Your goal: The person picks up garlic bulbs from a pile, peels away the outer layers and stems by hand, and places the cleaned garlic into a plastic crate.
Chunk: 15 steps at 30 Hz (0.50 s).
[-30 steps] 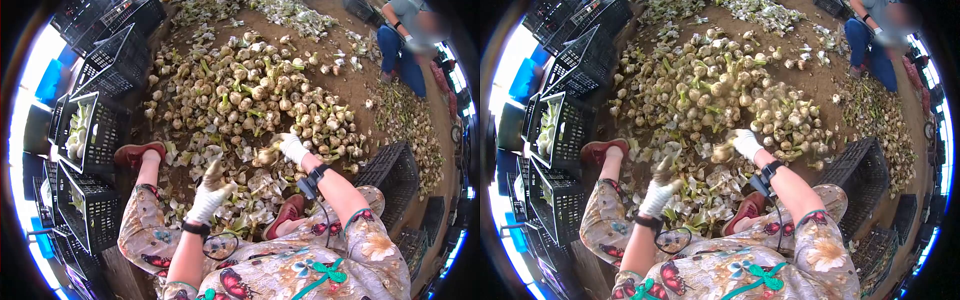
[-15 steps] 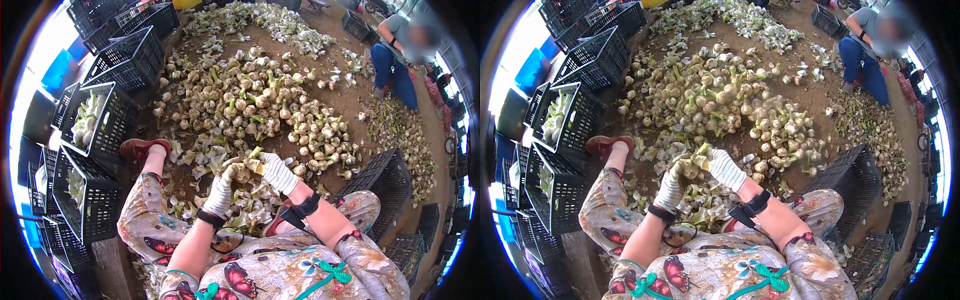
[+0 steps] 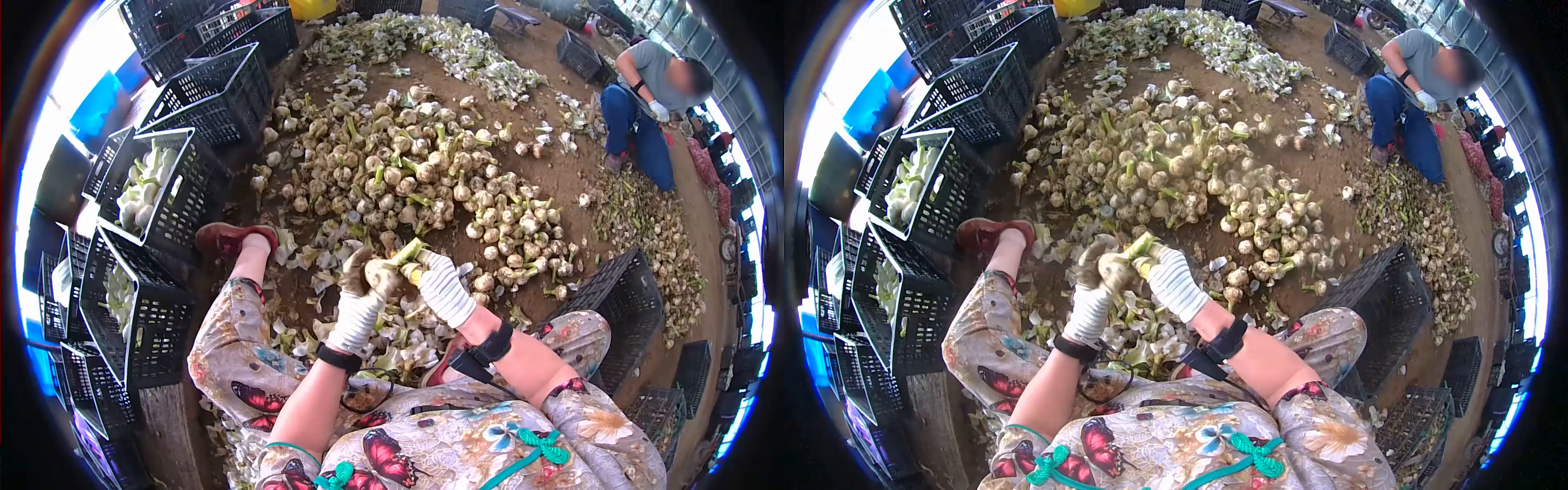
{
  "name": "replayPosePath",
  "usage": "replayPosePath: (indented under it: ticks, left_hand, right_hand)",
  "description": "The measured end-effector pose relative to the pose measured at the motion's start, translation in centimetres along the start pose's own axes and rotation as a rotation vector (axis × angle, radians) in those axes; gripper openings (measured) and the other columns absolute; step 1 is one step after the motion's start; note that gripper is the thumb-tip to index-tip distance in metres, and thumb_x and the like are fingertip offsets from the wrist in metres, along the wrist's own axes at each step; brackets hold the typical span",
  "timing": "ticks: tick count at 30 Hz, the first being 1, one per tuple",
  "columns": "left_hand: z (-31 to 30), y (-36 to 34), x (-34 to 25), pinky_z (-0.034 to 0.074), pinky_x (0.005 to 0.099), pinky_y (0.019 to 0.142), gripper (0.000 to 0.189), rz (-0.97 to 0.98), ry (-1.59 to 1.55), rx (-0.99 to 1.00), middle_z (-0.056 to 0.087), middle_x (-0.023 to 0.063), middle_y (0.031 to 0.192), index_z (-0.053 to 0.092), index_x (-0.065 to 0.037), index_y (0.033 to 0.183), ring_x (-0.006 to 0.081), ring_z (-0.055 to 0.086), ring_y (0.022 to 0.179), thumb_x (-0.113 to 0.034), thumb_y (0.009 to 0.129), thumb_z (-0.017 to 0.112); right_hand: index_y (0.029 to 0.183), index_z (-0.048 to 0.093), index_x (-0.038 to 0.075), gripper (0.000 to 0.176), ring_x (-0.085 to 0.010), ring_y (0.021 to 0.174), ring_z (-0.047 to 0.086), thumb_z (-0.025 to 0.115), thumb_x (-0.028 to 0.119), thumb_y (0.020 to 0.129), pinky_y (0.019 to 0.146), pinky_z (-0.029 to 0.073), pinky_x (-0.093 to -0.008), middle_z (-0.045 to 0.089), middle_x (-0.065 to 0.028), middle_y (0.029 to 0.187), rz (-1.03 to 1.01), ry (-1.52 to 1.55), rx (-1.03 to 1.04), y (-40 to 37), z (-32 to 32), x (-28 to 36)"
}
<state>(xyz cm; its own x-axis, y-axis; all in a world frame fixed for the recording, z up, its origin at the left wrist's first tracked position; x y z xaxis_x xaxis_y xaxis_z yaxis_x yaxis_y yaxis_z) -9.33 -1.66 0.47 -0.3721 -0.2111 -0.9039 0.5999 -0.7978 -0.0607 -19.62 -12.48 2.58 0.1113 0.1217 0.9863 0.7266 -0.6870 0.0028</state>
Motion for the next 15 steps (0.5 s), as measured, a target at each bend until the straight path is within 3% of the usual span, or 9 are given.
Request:
replayPosePath:
  ticks: [1, 4, 5, 6, 7, 9, 11, 13, 15]
  left_hand:
    - [0.7, -0.2, -1.9, 0.05, 0.0267, 0.075, 0.046, -0.076, -0.08, -0.042, 0.059, 0.0058, 0.091, 0.044, -0.004, 0.117, 0.0139, 0.058, 0.077, -0.02, 0.08, 0.067]
    - [-0.2, 0.7, -2.2, 0.051, 0.0312, 0.049, 0.039, -0.518, -0.478, 0.149, 0.062, 0.0095, 0.076, 0.055, -0.003, 0.099, 0.0171, 0.06, 0.06, -0.04, 0.089, 0.047]
    - [-1.5, 1.5, -1.8, 0.05, 0.032, 0.046, 0.04, -0.608, -0.599, 0.361, 0.063, 0.0101, 0.08, 0.056, -0.002, 0.101, 0.0174, 0.061, 0.059, -0.04, 0.089, 0.047]
    - [-1.8, 2.0, -0.7, 0.05, 0.0314, 0.044, 0.042, -0.62, -0.467, 0.149, 0.063, 0.0098, 0.079, 0.056, -0.003, 0.102, 0.0166, 0.059, 0.055, -0.042, 0.088, 0.047]
    - [-1.5, 2.1, -0.5, 0.049, 0.0309, 0.042, 0.044, -0.631, -0.336, -0.065, 0.063, 0.0096, 0.079, 0.056, -0.004, 0.104, 0.0159, 0.057, 0.051, -0.044, 0.088, 0.047]
    - [-2.0, 1.7, -0.6, 0.053, 0.0307, 0.057, 0.044, -0.536, -0.169, -0.217, 0.061, 0.0086, 0.094, 0.051, -0.005, 0.116, 0.0164, 0.062, 0.074, -0.039, 0.087, 0.053]
    - [-0.8, 0.0, -2.3, 0.053, 0.0298, 0.063, 0.047, -0.304, -0.095, -0.041, 0.06, 0.0078, 0.099, 0.047, -0.006, 0.121, 0.0156, 0.061, 0.082, -0.037, 0.087, 0.056]
    - [0.2, 0.2, -1.3, 0.052, 0.0283, 0.07, 0.047, 0.039, 0.139, -0.096, 0.059, 0.0071, 0.1, 0.046, -0.005, 0.12, 0.0148, 0.06, 0.086, -0.023, 0.082, 0.066]
    - [-1.2, 0.6, -0.5, 0.051, 0.0289, 0.074, 0.044, -0.043, 0.065, -0.078, 0.059, 0.0073, 0.099, 0.048, -0.004, 0.116, 0.0153, 0.059, 0.087, -0.018, 0.079, 0.068]
  right_hand:
    - [0.098, 0.061, -0.002, 0.018, -0.0084, 0.076, 0.055, 0.055, 0.004, 0.082, 0.071, 0.046, -0.024, 0.063, -0.0018, 0.084, -0.092, -0.195, 0.004, 0.1, -0.2, 0.6]
    - [0.102, 0.062, 0.004, 0.02, -0.0059, 0.073, 0.055, 0.057, 0.01, 0.083, 0.063, 0.044, -0.0202, 0.062, 0.0021, 0.083, 0.239, 0.305, 0.023, 0.1, 0.0, 0.3]
    - [0.104, 0.061, 0.006, 0.022, -0.0047, 0.071, 0.054, 0.057, 0.013, 0.084, 0.06, 0.042, -0.0184, 0.062, 0.0032, 0.084, 0.372, 0.513, 0.037, 0.0, 0.1, 0.0]
    - [0.109, 0.059, 0.009, 0.025, -0.0018, 0.07, 0.052, 0.057, 0.016, 0.085, 0.057, 0.039, -0.0153, 0.061, 0.004, 0.088, 0.39, 0.615, 0.032, -0.3, 0.2, -0.1]
    - [0.113, 0.057, 0.006, 0.029, -0.0043, 0.075, 0.055, 0.057, 0.017, 0.086, 0.064, 0.043, -0.0175, 0.061, 0.0026, 0.093, 0.377, 0.731, 0.039, -0.5, 0.1, -0.4]
    - [0.117, 0.054, 0.004, 0.032, -0.0068, 0.084, 0.056, 0.057, 0.015, 0.087, 0.073, 0.045, -0.0214, 0.061, 0.0011, 0.098, 0.244, 0.644, 0.024, -0.7, 0.1, -1.1]
    - [0.118, 0.053, 0.002, 0.032, -0.0089, 0.091, 0.055, 0.056, 0.009, 0.087, 0.081, 0.044, -0.0239, 0.06, -0.0004, 0.102, 0.213, 0.501, -0.009, -0.6, 0.5, -0.9]
    - [0.113, 0.056, 0.001, 0.027, -0.0082, 0.093, 0.053, 0.054, 0.004, 0.086, 0.081, 0.043, -0.0226, 0.059, -0.0013, 0.103, 0.128, 0.453, -0.055, -0.9, 1.5, -0.4]
    - [0.111, 0.058, 0.001, 0.025, -0.0082, 0.093, 0.053, 0.054, 0.003, 0.086, 0.082, 0.042, -0.0222, 0.059, -0.0017, 0.104, 0.035, 0.255, -0.018, -1.1, 1.7, 0.4]
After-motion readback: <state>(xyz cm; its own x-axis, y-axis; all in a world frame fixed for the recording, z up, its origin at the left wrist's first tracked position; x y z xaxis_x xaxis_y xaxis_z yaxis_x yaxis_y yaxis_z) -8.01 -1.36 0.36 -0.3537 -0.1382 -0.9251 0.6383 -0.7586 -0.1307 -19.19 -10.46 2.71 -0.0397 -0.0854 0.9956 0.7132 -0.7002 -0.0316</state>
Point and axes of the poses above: each hand's wrist, its own y-axis towards the middle knuckle, its own z-axis out of the palm, x = y × z, the point moved 1 cm from there along y, towards the middle knuckle
